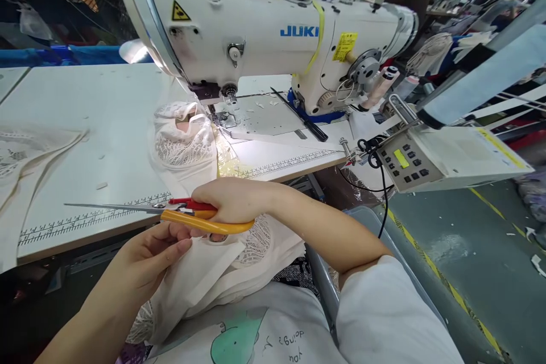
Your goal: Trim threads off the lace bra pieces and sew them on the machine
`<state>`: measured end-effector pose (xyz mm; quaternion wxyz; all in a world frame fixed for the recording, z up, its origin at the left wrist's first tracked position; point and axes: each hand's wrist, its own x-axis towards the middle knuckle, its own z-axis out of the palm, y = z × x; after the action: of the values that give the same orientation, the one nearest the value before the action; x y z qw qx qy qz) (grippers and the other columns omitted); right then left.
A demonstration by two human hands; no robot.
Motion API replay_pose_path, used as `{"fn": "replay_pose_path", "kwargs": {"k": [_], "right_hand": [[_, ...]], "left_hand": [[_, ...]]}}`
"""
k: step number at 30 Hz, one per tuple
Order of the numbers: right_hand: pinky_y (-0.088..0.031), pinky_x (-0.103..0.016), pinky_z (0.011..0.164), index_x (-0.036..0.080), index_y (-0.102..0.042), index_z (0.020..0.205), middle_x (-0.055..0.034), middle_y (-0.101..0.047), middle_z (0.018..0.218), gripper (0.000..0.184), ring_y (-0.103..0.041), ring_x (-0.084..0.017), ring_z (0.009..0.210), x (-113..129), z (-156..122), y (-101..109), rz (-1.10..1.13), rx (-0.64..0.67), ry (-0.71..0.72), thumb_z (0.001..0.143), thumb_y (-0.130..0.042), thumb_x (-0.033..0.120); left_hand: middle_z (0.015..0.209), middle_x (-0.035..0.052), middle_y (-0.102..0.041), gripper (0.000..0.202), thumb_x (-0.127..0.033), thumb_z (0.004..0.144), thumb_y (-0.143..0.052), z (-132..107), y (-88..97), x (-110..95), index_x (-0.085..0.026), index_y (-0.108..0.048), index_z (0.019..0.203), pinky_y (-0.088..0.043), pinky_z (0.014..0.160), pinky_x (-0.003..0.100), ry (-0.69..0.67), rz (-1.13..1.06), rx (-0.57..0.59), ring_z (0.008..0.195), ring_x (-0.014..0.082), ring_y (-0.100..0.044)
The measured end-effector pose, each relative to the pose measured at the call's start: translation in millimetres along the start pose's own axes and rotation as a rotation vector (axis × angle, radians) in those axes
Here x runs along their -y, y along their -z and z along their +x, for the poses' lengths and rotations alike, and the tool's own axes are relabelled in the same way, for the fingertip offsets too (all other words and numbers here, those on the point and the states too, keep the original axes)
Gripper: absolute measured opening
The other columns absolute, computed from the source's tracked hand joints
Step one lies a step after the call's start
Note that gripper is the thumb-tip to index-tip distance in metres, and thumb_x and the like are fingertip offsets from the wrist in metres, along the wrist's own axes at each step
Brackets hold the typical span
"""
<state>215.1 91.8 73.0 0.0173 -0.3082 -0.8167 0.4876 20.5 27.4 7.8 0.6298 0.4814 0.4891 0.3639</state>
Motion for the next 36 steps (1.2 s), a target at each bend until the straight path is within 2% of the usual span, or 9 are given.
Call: {"fn": "replay_pose_path", "kwargs": {"k": [14,18,21,23,25,27,28,31,36], "right_hand": [[-0.029,-0.022,0.052,0.02,-0.034,0.067,0.0053,-0.046,0.064,0.025,-0.04,-0.009,0.057,-4,5,-6,-0.193,-0.042,0.048,0.075,-0.058,0.022],[-0.029,-0.023,0.052,0.021,-0.034,0.068,0.0045,-0.046,0.066,0.026,-0.039,-0.01,0.057,-2,6,-10,-0.17,-0.061,0.058,0.075,-0.059,0.024],[-0.03,-0.023,0.052,0.021,-0.035,0.069,0.0036,-0.048,0.068,0.025,-0.041,-0.011,0.059,-4,7,-18,-0.119,-0.07,0.047,0.074,-0.059,0.023],[-0.034,-0.023,0.055,0.021,-0.037,0.071,0.0027,-0.051,0.072,0.024,-0.045,-0.011,0.062,-9,6,-27,-0.024,-0.158,0.027,0.073,-0.062,0.024],[-0.039,-0.024,0.06,0.02,-0.041,0.078,0.001,-0.054,0.079,0.023,-0.049,-0.013,0.067,-14,4,-40,0.147,-0.325,0.024,0.074,-0.063,0.029],[-0.042,-0.026,0.064,0.021,-0.041,0.088,-0.001,-0.054,0.084,0.029,-0.05,-0.014,0.071,-20,-3,-54,0.306,-0.474,0.067,0.075,-0.061,0.038],[-0.043,-0.027,0.065,0.021,-0.04,0.089,-0.0018,-0.053,0.085,0.032,-0.05,-0.014,0.071,-23,-7,-61,0.343,-0.492,0.106,0.076,-0.059,0.042],[-0.042,-0.026,0.061,0.021,-0.04,0.083,0.0002,-0.049,0.077,0.034,-0.047,-0.013,0.066,-29,-22,-79,0.297,-0.331,0.157,0.076,-0.058,0.05],[-0.032,-0.022,0.045,0.021,-0.038,0.074,0.0044,-0.041,0.061,0.028,-0.038,-0.01,0.05,-33,-32,-103,0.211,-0.07,0.106,0.077,-0.051,0.046]], "left_hand": [[0.067,0.0012,-0.063,0.021,-0.033,0.061,-0.079,1,0.9,6,-0.018,-0.065,0.067,-0.047,0.063,0.022,0.026,-0.025,-0.019,0.067,0.0146,-0.057],[0.079,0.005,-0.067,0.031,-0.043,0.064,-0.077,0,5.3,10,-0.019,-0.07,0.083,-0.05,0.074,0.027,0.135,-0.034,0.089,0.081,0.0204,-0.061],[0.083,0.0067,-0.068,0.033,-0.047,0.065,-0.075,-3,7.4,10,-0.019,-0.071,0.081,-0.05,0.075,0.029,0.198,-0.001,0.128,0.082,0.022,-0.061],[0.08,0.0059,-0.068,0.031,-0.047,0.065,-0.074,-6,7.7,8,-0.019,-0.071,0.078,-0.049,0.068,0.027,0.189,0.013,0.103,0.076,0.0204,-0.06],[0.071,0.0043,-0.064,0.029,-0.047,0.066,-0.072,-11,7.8,4,-0.018,-0.069,0.072,-0.046,0.057,0.023,0.151,0.038,0.059,0.065,0.0171,-0.055],[0.063,0.0027,-0.059,0.029,-0.046,0.066,-0.071,-16,8.5,0,-0.017,-0.067,0.065,-0.04,0.049,0.02,0.112,0.066,-0.01,0.057,0.0141,-0.049],[0.061,0.0022,-0.057,0.029,-0.046,0.065,-0.071,-18,9.1,-2,-0.017,-0.066,0.063,-0.037,0.048,0.019,0.097,0.073,-0.048,0.055,0.0132,-0.047],[0.057,0.0007,-0.054,0.028,-0.044,0.062,-0.071,-24,11.6,-4,-0.017,-0.064,0.059,-0.033,0.046,0.019,0.077,0.061,-0.139,0.052,0.0117,-0.043],[0.053,-0.0019,-0.049,0.028,-0.043,0.064,-0.069,-28,14.3,-1,-0.018,-0.059,0.056,-0.029,0.043,0.018,0.067,0.009,-0.2,0.048,0.01,-0.038]]}}
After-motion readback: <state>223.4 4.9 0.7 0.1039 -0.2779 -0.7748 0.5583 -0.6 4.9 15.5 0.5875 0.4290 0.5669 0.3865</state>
